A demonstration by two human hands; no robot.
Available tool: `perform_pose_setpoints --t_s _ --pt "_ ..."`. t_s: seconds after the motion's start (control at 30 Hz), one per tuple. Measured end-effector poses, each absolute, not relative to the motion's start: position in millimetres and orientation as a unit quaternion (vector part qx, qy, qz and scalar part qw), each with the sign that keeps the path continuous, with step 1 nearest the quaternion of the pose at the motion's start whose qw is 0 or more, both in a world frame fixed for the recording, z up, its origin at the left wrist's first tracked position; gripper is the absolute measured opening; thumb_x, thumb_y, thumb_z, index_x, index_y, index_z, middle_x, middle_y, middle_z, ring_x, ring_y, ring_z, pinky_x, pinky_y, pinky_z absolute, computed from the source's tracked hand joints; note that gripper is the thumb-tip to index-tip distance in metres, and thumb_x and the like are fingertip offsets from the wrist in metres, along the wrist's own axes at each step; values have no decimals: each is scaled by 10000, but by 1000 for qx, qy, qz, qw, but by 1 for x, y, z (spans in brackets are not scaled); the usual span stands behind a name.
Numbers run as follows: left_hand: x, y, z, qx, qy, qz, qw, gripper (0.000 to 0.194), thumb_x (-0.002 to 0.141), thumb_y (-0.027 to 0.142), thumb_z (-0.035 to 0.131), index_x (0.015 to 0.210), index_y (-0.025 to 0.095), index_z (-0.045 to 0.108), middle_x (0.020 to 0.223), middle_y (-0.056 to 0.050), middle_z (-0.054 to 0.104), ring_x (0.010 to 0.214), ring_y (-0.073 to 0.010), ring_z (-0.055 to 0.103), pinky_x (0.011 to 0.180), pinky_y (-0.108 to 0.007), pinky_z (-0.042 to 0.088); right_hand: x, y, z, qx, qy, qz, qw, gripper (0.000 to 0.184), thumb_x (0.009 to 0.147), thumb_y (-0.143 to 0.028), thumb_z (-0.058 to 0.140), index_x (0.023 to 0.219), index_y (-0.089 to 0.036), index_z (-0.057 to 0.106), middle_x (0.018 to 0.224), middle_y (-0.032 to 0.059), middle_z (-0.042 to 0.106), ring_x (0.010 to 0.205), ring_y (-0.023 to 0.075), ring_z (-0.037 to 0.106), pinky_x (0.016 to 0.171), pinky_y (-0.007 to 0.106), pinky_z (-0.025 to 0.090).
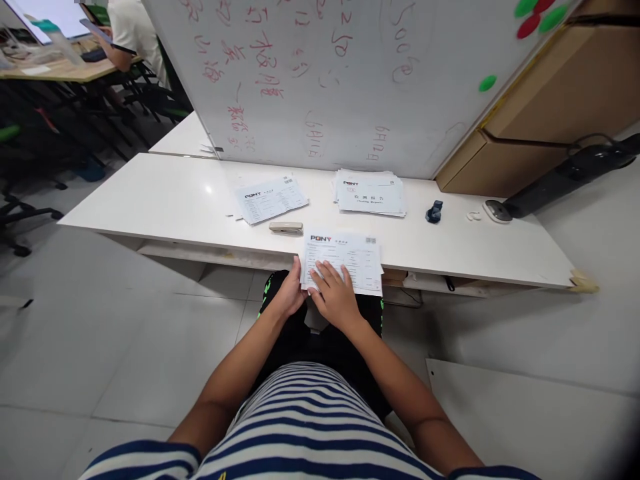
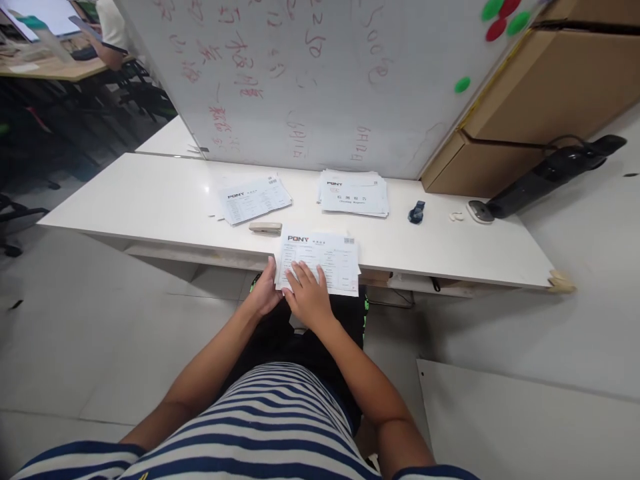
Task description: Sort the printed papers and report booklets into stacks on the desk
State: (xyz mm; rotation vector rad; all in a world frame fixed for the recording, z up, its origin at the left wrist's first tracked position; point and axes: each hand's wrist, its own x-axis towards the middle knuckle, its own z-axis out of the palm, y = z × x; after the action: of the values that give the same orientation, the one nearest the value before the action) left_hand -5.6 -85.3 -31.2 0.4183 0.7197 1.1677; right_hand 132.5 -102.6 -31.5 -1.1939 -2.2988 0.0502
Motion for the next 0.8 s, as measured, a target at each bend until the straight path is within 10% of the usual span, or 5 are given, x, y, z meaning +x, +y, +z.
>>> perform_pose_setpoints --t_s 0.13,0.4,0.57,0.8 --pt "-20 -94 -73 166 415 538 714 371 869 337 637 1160 108 647 1222 -141 655 1133 -264 611 1027 -400 455 132 -98 -55 -385 -883 135 231 361 959 -250 409 1275 -207 578 1386 105 543 1308 252 470 1094 513 323" --pt "-28 -102 -84 162 434 521 717 420 777 325 747 1125 105 663 1164 -155 684 1065 -295 646 998 -468 476 200 -85 -94 -667 -461 214 546 508 834 -402 594 1289 -182 543 1397 143 504 1324 282 436 1115 516 310" --pt "-27 -103 -91 172 450 500 720 456 710 313 804 1086 88 680 1127 -171 695 1015 -305 662 966 -470 485 231 -83 -103 -570 -306 572 504 542 644 -469 785 1080 -175 655 1083 110 716 994 281 671 914 461 517" --pt "-30 -103 -83 183 454 483 726 503 804 520 669 1073 95 693 1080 -163 710 1022 -306 657 885 -428 521 239 -92 -109 -586 -291 559 509 471 547 -433 857 915 -172 718 925 65 757 842 251 704 853 438 544"
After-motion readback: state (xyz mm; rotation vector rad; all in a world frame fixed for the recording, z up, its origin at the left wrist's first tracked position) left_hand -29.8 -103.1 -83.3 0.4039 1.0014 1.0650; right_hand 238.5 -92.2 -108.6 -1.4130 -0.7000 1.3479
